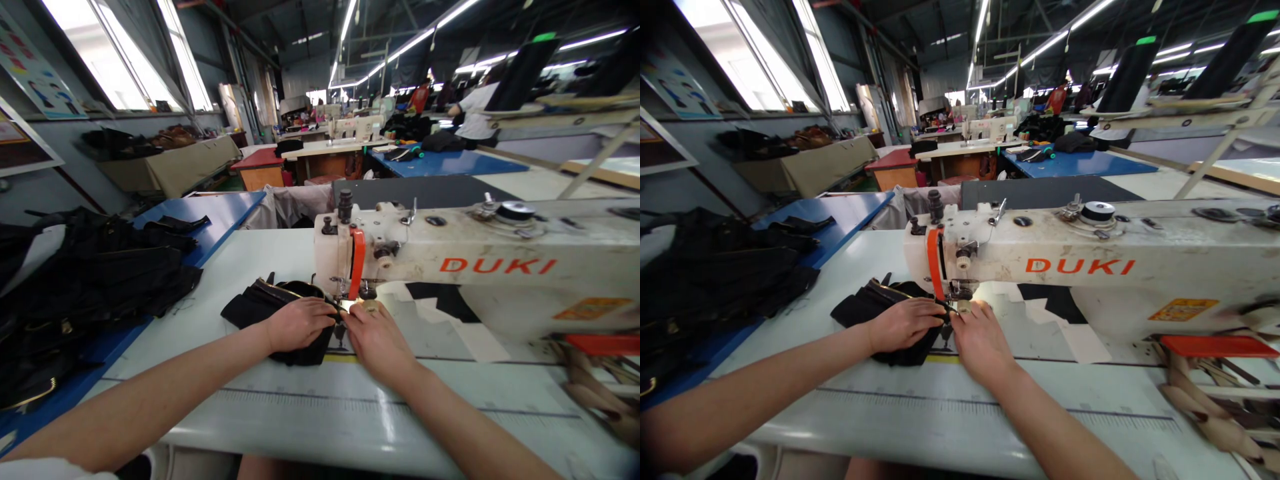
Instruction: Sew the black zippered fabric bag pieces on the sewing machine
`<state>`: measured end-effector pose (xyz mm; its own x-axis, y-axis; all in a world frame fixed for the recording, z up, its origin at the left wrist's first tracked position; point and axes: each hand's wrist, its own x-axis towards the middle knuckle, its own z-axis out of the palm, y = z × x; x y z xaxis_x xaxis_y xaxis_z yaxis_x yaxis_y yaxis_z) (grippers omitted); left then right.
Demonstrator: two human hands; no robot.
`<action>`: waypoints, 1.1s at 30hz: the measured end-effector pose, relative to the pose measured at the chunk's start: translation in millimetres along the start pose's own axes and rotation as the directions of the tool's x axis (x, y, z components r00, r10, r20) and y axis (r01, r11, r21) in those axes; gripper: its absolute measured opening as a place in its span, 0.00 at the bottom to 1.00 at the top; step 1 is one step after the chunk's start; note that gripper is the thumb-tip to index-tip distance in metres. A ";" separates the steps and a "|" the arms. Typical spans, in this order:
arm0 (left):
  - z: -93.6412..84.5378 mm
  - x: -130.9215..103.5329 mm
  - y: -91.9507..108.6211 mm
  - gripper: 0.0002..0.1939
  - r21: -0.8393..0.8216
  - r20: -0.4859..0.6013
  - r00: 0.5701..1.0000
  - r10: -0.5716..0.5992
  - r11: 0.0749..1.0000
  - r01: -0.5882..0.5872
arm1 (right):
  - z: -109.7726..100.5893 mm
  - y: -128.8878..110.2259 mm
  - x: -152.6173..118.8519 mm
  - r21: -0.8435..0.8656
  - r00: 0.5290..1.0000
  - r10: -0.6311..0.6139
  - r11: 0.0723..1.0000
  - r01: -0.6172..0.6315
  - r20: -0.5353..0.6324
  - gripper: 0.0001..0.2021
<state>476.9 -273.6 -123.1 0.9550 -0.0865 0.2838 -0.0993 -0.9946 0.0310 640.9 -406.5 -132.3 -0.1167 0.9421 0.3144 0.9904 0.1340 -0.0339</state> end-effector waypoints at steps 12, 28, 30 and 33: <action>1.8 1.0 -6.2 0.13 -0.033 -0.019 1.000 0.010 0.999 -0.011 | -1.2 0.2 3.0 0.001 1.000 0.017 1.000 -0.017 0.016 0.11; -2.9 4.7 1.2 0.14 0.094 0.025 1.000 -0.001 0.996 -0.001 | -1.5 -0.5 0.5 -0.024 1.000 0.003 1.000 -0.003 -0.005 0.09; -2.1 4.1 0.7 0.14 0.088 0.004 1.000 -0.001 0.996 0.001 | -1.5 -0.6 0.4 -0.026 1.000 0.003 1.000 -0.004 -0.005 0.09; -0.2 3.6 -0.7 0.14 0.067 -0.022 1.000 -0.017 0.998 0.019 | -1.7 -0.4 0.6 -0.028 1.000 0.006 1.000 -0.006 -0.009 0.09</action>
<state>480.3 -273.2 -121.8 0.9501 -0.0681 0.3044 -0.0624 -0.9976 -0.0283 640.5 -406.5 -130.5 -0.1098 0.9400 0.3229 0.9928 0.1193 -0.0095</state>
